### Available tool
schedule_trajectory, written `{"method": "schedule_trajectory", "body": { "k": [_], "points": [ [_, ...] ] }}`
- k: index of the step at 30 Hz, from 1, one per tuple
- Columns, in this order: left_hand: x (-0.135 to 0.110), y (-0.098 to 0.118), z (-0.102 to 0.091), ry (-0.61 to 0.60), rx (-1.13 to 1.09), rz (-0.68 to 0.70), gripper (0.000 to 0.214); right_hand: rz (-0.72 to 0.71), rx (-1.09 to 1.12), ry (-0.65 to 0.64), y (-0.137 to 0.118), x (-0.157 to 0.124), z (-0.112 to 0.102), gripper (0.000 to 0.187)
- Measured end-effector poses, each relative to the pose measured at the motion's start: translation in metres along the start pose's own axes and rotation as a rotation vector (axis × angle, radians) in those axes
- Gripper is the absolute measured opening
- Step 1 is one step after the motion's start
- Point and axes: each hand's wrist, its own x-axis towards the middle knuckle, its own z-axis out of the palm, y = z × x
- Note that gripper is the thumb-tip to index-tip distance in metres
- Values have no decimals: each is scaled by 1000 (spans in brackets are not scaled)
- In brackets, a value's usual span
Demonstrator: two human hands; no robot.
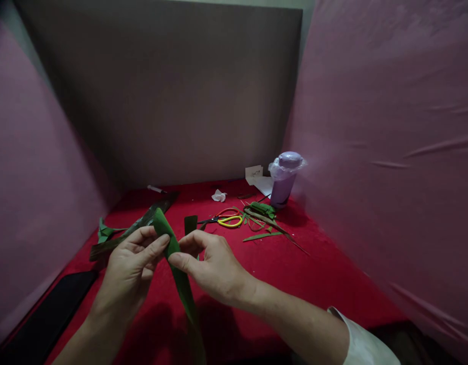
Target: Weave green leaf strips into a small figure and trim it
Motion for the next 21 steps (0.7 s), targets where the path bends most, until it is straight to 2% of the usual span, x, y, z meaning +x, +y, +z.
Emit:
{"method": "schedule_trajectory", "body": {
  "k": [2, 5, 9, 13, 17, 21],
  "points": [
    [0, -3, 0, 0, -23, -11, 23, 33, 45, 28, 5, -1, 4, 13],
    [-2, -6, 0, -73, -55, -67, 23, 48, 35, 86, 8, -4, 6, 14],
    [-4, -7, -5, -174, -64, -144, 21, 6, -110, 114, 5, -8, 3, 9],
    [-3, -7, -6, -159, -65, -138, 16, -27, -259, 146, 1, -13, 3, 6],
    [-4, -7, -6, -129, -98, -164, 19, -3, -107, 88, -2, -17, 7, 9],
    [-7, -8, -8, -121, -115, -167, 20, 57, 25, 112, -4, -17, 7, 16]
  ]
}}
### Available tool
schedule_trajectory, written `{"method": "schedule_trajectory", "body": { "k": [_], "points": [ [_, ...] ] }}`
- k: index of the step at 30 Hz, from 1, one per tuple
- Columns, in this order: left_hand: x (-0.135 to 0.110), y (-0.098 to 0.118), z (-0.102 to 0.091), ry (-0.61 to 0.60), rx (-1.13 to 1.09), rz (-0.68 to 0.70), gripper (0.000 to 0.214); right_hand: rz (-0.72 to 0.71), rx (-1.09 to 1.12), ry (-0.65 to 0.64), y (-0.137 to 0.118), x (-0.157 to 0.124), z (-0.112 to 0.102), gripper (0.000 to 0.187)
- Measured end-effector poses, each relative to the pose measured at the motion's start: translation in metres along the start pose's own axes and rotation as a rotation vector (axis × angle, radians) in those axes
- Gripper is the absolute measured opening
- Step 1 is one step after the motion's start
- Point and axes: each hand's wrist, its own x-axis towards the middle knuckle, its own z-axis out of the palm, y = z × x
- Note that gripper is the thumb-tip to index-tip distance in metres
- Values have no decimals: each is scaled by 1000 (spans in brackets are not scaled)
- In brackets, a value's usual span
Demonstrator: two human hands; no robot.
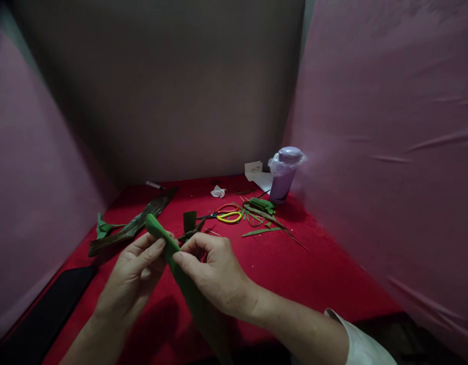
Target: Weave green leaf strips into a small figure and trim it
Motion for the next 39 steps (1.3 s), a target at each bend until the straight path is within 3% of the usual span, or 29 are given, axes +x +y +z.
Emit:
{"method": "schedule_trajectory", "body": {
  "k": [6, 9, 12, 17, 29, 32, 35, 39],
  "points": [
    [-4, 1, -1, -24, -7, -23, 23, -12, -102, -19, -8, 0, -4, 15],
    [-3, 1, -4, 68, -17, 68, 23, -62, -219, -31, -11, -5, -6, 8],
    [-1, 0, -10, 174, -47, 175, 25, -64, -328, -19, -9, -13, -6, 16],
    [0, -5, -17, 242, -84, 249, 27, -126, -407, 10, 0, -20, -6, 2],
    [-1, -10, -33, 215, -81, 332, 26, -126, -359, 104, 8, -17, -15, 16],
    [-4, -19, -35, 129, -163, 224, 41, -161, -332, 129, 6, -16, -16, 20],
    [-10, -33, -33, -79, -208, 74, 68, -172, -302, 107, 5, -15, -15, 19],
    [-16, -52, -24, -200, -171, -33, 52, -112, -265, 19, 6, -13, -14, 16]
  ]
}}
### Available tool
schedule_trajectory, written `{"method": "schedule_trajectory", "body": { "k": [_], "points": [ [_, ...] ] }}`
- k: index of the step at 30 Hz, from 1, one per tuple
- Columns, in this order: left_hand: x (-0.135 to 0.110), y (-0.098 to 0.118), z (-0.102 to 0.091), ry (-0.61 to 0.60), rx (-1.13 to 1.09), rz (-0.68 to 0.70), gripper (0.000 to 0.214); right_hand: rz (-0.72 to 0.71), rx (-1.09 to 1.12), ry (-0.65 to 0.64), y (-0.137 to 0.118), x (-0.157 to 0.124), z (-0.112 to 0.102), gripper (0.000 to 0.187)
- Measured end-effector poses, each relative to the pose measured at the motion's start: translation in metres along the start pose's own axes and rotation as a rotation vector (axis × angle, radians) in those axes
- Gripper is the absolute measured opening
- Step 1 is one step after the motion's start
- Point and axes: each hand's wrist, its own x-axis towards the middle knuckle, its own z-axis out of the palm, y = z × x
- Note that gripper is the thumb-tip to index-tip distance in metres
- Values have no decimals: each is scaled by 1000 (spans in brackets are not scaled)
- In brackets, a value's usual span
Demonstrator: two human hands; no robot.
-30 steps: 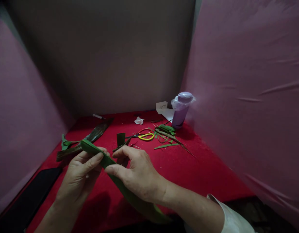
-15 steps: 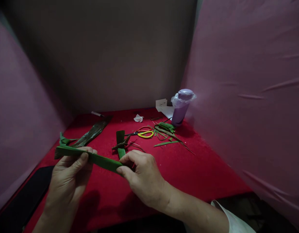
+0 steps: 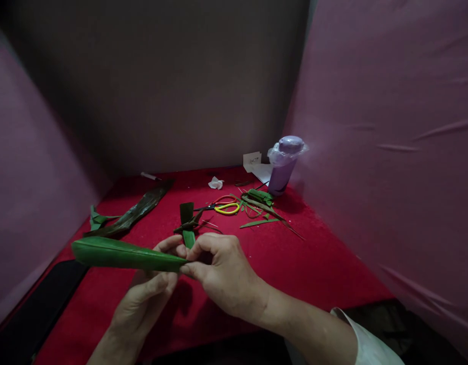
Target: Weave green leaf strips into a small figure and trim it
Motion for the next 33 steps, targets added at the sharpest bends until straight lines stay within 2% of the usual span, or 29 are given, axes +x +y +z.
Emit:
{"method": "schedule_trajectory", "body": {
  "k": [3, 5, 9, 17, 21, 26, 33],
  "points": [
    [0, -9, 7, 40, 24, 17, 16, -1, -72, -23, 0, 0, 0, 15],
    [2, -10, 9, 108, 25, 56, 7, -27, -126, -19, 0, -1, -3, 14],
    [4, -8, 9, 258, 43, 118, 14, -17, -143, -20, 2, -4, -9, 9],
    [-3, -7, 17, 351, 94, 188, 17, -85, -192, 28, 9, -8, -9, 13],
    [-3, -3, 16, 339, 97, 231, 16, -89, -230, -17, 5, -10, -14, 6],
    [-2, 3, 5, 285, 112, 294, 15, -72, -232, -98, 1, -14, -22, 10],
    [-2, 3, 4, 257, 137, 350, 14, -166, -371, -63, -3, -22, -16, 15]
  ]
}}
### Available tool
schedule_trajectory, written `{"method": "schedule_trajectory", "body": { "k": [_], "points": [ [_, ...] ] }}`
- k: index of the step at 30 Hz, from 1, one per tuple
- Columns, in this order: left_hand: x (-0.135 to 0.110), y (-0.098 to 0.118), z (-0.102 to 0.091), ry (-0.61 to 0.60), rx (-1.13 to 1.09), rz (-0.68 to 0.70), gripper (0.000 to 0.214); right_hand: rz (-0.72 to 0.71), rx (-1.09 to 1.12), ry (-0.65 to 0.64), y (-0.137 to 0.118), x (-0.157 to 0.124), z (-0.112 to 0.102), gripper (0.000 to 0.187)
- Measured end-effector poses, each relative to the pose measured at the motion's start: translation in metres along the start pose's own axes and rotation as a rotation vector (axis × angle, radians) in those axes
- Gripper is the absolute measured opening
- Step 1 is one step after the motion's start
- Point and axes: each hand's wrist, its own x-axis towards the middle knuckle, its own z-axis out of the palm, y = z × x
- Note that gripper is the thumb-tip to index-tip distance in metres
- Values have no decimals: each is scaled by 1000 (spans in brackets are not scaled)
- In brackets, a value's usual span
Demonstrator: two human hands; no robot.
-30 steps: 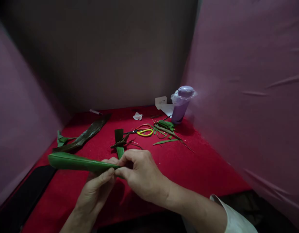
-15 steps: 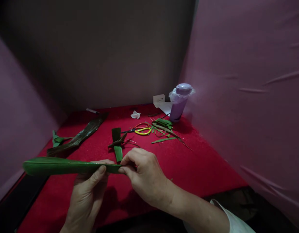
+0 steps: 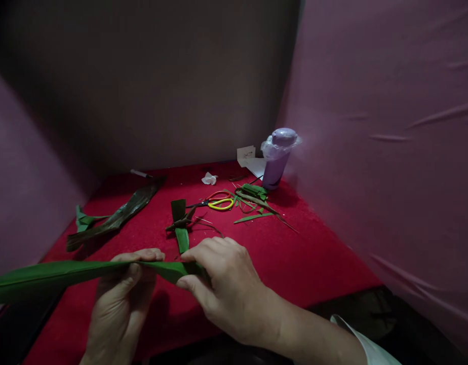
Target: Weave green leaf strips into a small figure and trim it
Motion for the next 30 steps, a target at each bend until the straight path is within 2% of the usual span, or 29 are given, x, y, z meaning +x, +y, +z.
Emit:
{"method": "schedule_trajectory", "body": {
  "k": [6, 12, 18, 23, 30],
  "points": [
    [-1, 1, 0, -5, 15, 29, 13, -59, -32, 88, 4, -1, 2, 9],
    [-3, 3, 0, 28, 39, 4, 14, -81, 12, 91, 8, 0, 1, 9],
    [-7, 2, 1, 91, 59, -53, 15, -38, 47, 68, 9, 0, -1, 12],
    [-9, 3, 1, 101, 82, -18, 15, 26, 109, 34, 13, 2, -3, 14],
    [-11, 5, -5, 103, 92, -15, 15, 56, 39, 35, 18, 0, 0, 14]
  ]
}}
